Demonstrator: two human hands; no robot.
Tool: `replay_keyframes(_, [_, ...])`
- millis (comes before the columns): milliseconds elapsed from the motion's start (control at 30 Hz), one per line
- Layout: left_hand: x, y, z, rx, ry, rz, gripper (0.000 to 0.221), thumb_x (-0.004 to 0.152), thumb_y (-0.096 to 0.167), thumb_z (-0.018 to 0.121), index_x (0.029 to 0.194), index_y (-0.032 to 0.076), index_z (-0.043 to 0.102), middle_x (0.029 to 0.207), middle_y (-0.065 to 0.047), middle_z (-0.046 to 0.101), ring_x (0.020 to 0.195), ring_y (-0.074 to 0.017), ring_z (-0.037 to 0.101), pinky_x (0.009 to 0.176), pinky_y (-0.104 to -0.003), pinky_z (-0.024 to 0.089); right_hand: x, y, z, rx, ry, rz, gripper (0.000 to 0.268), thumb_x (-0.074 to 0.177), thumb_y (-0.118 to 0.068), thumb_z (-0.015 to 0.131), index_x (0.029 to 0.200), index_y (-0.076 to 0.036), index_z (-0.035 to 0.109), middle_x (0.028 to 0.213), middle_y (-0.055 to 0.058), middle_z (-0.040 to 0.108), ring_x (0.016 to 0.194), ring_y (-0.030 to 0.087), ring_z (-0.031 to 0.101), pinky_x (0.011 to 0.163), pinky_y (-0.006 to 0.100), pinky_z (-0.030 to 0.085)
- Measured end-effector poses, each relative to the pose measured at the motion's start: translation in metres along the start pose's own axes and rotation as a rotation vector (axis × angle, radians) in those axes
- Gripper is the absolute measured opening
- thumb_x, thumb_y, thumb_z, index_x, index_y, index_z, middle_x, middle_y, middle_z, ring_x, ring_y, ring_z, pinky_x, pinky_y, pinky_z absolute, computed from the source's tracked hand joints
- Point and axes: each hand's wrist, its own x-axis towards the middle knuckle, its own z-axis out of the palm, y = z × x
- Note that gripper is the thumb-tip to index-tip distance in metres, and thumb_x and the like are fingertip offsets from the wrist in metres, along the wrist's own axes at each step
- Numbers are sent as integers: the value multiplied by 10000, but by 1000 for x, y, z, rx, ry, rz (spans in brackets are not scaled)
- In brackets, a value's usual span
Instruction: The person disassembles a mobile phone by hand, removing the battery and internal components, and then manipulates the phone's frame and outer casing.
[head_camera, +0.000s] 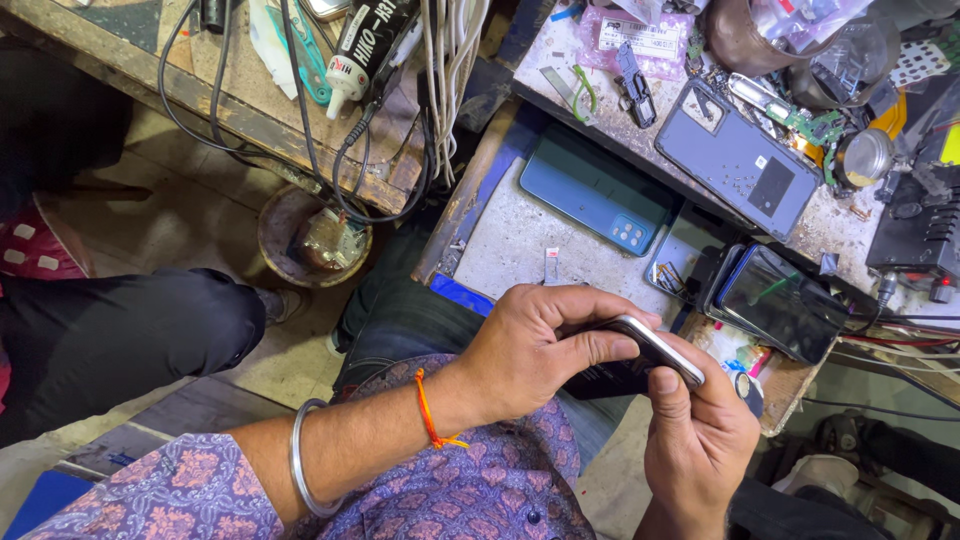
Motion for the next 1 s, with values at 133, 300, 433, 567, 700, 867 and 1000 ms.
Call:
replay_keyframes(133, [-2,-1,0,124,27,46,179,980,74,728,1143,1,753,1060,-44,780,1000,-83,710,920,-252,594,-2,-3,4,-72,27,-18,294,1068,-93,637,1307,78,650,1116,58,698,1000,93,621,941,205,492])
replay_keyframes(300, [-3,-10,1,-68,50,-50,202,992,63,699,1168,-35,717,1049,-56,764,972,-83,700,880,-251,590,2,-10,7,-206,3,30,262,1061,-94,631,1264,71,659,1024,24,681,920,63,576,844,185,467])
replay_keyframes(433, [-1,-15,1,-111,118,-49,197,990,61,692,1160,-39,702,1047,-56,763,970,-90,704,883,-253,587,3,-13,10,-223,-6,77,301,1042,-93,642,1300,63,653,945,13,656,838,51,541,754,171,432])
replay_keyframes(567, [0,-11,-2,-145,61,-52,215,996,76,686,1184,-29,681,1087,-48,744,1009,-91,694,916,-255,583,3,-11,10,-110,8,84,289,1065,-96,615,1300,69,648,1015,15,674,882,51,577,793,175,474])
replay_keyframes(700, [1,-7,-8,-150,-114,-84,287,976,93,708,1242,20,627,1125,-13,708,1057,-75,671,931,-252,568,4,-11,9,-12,-44,107,342,1049,-70,598,1356,80,598,1101,31,695,940,70,622,842,198,519])
replay_keyframes(867, [0,-14,-9,-56,-100,-125,243,995,125,709,1214,20,703,1066,-18,749,991,-69,682,893,-260,577,-3,-28,11,-279,2,52,575,992,-44,662,1495,46,399,1134,141,716,1027,136,677,914,235,525])
replay_keyframes(1000, [1,-26,-10,-64,20,-191,252,964,124,722,1196,27,710,990,-15,743,895,-63,670,803,-262,574,-23,-33,1,-68,-146,-191,379,1093,-139,625,1386,17,443,1229,198,663,1133,201,683,1047,306,549])
